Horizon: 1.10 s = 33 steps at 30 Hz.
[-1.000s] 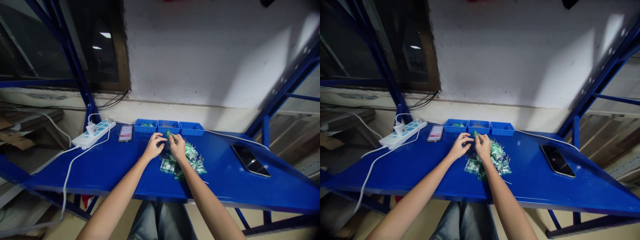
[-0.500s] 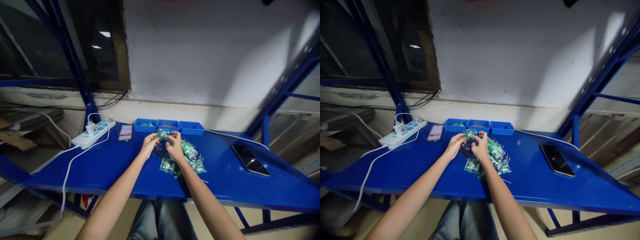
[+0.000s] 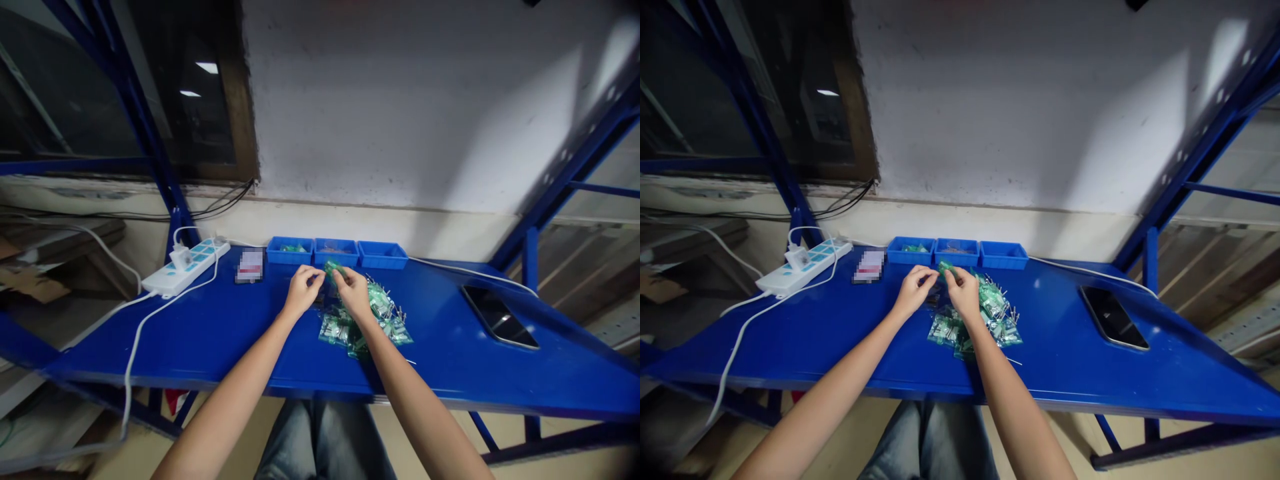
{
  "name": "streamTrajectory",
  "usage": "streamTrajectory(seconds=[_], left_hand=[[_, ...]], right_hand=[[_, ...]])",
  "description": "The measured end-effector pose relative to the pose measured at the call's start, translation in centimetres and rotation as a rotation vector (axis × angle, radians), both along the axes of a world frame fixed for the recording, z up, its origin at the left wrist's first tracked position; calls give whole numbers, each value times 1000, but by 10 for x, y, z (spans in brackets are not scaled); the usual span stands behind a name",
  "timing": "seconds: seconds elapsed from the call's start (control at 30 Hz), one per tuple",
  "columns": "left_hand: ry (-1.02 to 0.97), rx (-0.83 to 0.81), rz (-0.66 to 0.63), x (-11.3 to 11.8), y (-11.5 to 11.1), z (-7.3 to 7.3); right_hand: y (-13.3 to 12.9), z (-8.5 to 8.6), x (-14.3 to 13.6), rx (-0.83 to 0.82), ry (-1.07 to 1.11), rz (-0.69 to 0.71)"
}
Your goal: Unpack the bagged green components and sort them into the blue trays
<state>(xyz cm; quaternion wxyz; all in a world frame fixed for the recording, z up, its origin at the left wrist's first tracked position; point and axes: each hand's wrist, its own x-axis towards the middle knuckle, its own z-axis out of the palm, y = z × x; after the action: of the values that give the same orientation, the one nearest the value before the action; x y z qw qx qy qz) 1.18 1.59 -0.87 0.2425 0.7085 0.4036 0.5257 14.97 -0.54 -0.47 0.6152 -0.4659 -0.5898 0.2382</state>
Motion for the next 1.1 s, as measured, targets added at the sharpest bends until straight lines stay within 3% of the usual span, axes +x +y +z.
streamTrajectory(seconds=[0.13,0.23,0.37,0.57,0.63,0.7,0.8,0.9,1.0,1.1], left_hand=[[-168,-270,-22,-3,6,-4],[-235,-337,-38,-4,8,-6],[-209,-237,-40,-3,8,-5],[-100,70,-18,0,5,-3],[-21,174,-46,3,1,-2],[29,177,-93,6,-5,0],[-79,7,-116,11,-10,5],[-434,-345,-110,10,-9,9],[-720,-648,-215,5,-5,13],[-774,-670,-252,0,-3,15]], right_hand=[[-1,-1,0,97,-249,-16],[0,-5,0,113,-325,-1],[2,-8,-1,90,-280,26],[1,1,-1,-65,-50,-129],[1,4,0,-92,10,-120],[1,4,0,-93,62,-82],[-1,4,0,-61,22,-110],[-6,6,-2,14,-180,-183],[-12,7,-6,123,-385,-135],[-13,8,-10,160,-473,-55]])
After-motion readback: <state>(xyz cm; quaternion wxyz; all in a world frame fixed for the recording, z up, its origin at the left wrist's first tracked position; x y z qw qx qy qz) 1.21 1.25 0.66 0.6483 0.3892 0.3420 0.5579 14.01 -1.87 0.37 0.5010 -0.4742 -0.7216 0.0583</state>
